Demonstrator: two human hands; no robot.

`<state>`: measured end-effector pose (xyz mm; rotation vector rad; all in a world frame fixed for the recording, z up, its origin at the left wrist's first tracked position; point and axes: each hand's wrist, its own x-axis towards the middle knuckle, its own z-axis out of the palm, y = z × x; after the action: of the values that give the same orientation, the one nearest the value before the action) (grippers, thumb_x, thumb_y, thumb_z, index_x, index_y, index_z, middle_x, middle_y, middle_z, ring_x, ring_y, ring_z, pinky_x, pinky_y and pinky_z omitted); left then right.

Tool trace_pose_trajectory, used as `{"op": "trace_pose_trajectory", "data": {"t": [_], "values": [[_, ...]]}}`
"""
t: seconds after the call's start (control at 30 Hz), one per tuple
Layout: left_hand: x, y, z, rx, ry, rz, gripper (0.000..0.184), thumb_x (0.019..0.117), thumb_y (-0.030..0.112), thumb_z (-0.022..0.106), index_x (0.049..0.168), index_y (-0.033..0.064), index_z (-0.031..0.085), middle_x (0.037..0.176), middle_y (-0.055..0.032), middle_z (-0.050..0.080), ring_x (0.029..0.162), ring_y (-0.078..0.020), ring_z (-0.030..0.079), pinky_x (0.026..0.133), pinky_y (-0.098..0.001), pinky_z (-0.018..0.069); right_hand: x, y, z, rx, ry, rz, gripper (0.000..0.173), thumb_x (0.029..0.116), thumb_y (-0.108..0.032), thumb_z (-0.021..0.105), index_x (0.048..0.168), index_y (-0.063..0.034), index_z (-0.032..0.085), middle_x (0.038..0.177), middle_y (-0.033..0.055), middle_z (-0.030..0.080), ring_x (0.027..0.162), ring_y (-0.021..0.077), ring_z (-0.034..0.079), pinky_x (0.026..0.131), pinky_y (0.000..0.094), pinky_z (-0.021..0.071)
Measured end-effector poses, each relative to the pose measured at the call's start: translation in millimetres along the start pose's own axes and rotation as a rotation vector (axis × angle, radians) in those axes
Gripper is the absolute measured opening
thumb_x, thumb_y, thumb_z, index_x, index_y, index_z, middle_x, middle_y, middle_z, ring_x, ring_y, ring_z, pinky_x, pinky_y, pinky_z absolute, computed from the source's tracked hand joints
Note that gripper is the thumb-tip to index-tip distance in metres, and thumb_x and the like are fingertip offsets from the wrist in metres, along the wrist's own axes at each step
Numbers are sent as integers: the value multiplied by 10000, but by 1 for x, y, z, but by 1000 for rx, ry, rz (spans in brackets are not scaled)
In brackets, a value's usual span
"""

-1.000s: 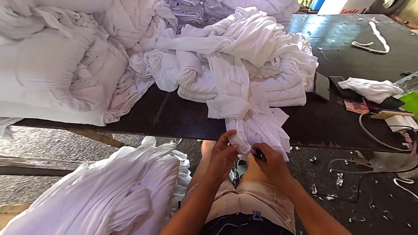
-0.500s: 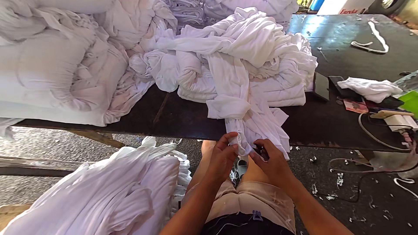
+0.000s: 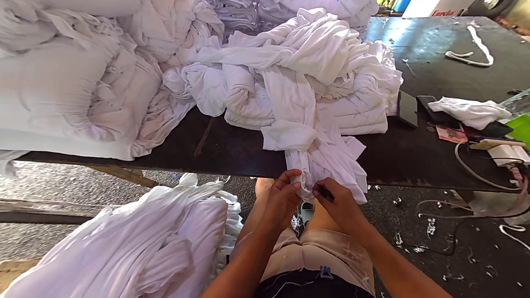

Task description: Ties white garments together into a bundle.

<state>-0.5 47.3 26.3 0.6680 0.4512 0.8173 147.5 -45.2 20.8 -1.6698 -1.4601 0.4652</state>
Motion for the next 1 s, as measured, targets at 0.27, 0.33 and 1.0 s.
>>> {"op": "trace_pose_trajectory", "data": {"t": [0.27, 0.33, 1.0], "values": [[-2, -2, -2, 198, 14, 84, 221, 870, -108, 551, 1014, 54, 596, 899, -4, 692, 812, -93, 691, 772, -293, 602, 0, 2, -3, 118, -20, 148, 414, 975, -205, 661, 1309, 30, 594, 1119, 119, 664, 729, 45, 564, 626, 183, 472], [-3, -3, -1, 267, -25, 99, 233, 856, -110, 571, 1026, 47, 594, 898, 10, 690, 815, -78, 686, 772, -282, 597, 1, 1, -2, 260, -95, 212, 395, 974, -179, 659, 1306, 23, 595, 1098, 88, 687, 816, 36, 637, 722, 196, 538], [10, 33, -22, 1111, -294, 205, 508, 970, -53, 452, 1477, -39, 475, 1323, -199, 642, 1186, -210, 647, 1053, -379, 490, 9, 20, -53, -32, 254, -6, 229, 990, -119, 584, 1098, 53, 689, 910, 89, 689, 702, -4, 571, 642, 145, 482]]}}
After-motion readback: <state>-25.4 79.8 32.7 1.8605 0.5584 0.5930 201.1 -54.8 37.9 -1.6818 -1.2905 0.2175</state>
